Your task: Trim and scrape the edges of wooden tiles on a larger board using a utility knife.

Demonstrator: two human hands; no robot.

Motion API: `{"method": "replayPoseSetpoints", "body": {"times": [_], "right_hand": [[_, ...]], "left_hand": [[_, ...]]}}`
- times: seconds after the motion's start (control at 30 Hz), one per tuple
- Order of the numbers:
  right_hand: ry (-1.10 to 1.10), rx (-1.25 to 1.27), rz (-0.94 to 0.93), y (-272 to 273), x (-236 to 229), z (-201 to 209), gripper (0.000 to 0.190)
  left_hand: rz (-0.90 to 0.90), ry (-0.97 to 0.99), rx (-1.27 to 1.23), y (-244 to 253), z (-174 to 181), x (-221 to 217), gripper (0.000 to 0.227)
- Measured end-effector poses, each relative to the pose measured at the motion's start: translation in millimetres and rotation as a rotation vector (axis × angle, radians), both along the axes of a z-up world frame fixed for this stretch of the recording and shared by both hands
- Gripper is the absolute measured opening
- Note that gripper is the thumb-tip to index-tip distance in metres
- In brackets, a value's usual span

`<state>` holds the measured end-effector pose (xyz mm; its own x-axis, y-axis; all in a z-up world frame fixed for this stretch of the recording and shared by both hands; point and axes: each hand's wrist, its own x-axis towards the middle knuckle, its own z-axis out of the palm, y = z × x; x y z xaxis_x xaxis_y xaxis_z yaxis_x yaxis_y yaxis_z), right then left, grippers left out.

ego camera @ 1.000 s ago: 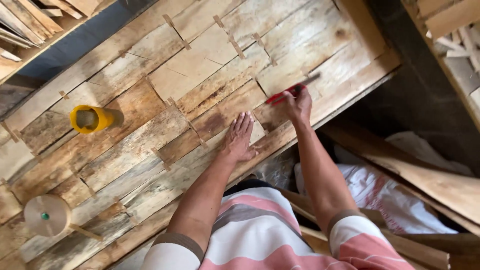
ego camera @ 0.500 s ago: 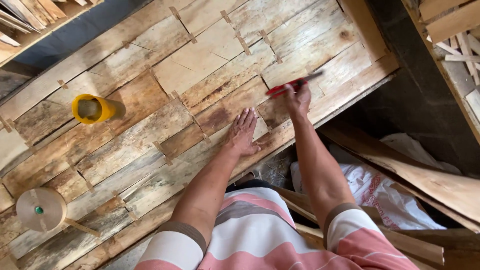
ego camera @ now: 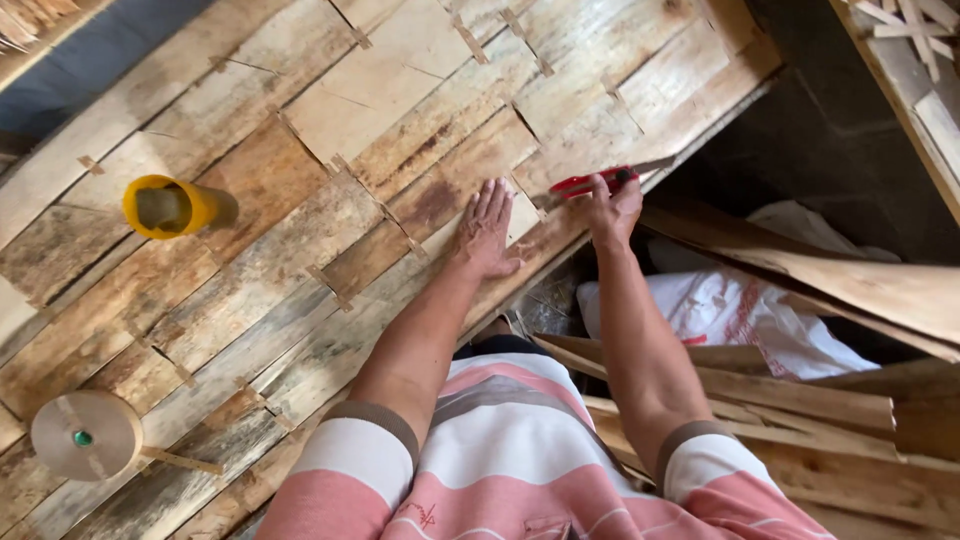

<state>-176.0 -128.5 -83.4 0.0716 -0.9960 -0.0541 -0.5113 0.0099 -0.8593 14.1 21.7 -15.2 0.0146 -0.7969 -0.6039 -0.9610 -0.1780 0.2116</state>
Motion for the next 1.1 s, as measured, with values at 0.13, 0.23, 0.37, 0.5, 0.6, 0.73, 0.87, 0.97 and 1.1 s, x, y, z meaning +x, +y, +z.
{"method": "replayPoseSetpoints", "body": {"times": [0.13, 0.23, 0.37, 0.5, 0.6, 0.73, 0.87, 0.97, 1.1], "right_hand": [[-0.294, 0.24, 0.077, 25, -21, -46, 0.018], [-0.384, 0.036, -0.091, 41, -20, -40, 0.017], [-0.164, 0.065, -0.04, 43, -16, -29, 0.017], [-0.423, 0.305, -0.018, 53, -3, -17, 0.022], [0.035, 0.147, 0.04, 53, -11, 2, 0.019], [-0.128, -0.047, -0.203, 29, -23, -12, 0.024], [0.045, -0.004, 0.007, 1, -38, 0, 0.024], [-0.022, -0.058, -0.063, -50, -56, -20, 0.026], [-0.201, 0.123, -0.231, -101, -53, 3, 0.027]], "left_hand": [[0.013, 0.006, -0.046, 9, 15, -3, 0.132], [0.021, -0.004, -0.049, 28, 28, -8, 0.129], [-0.005, 0.004, -0.115, 50, 25, -13, 0.128], [0.009, 0.027, -0.206, 67, 19, -19, 0.127], [0.047, 0.035, -0.232, 69, 17, -24, 0.126], [0.068, 0.037, -0.254, 73, 9, -28, 0.124], [0.11, 0.043, -0.351, 75, -12, -39, 0.116], [0.145, 0.012, -0.374, 60, -10, -48, 0.107], [0.217, 0.015, -0.347, 18, 11, -60, 0.094]]}}
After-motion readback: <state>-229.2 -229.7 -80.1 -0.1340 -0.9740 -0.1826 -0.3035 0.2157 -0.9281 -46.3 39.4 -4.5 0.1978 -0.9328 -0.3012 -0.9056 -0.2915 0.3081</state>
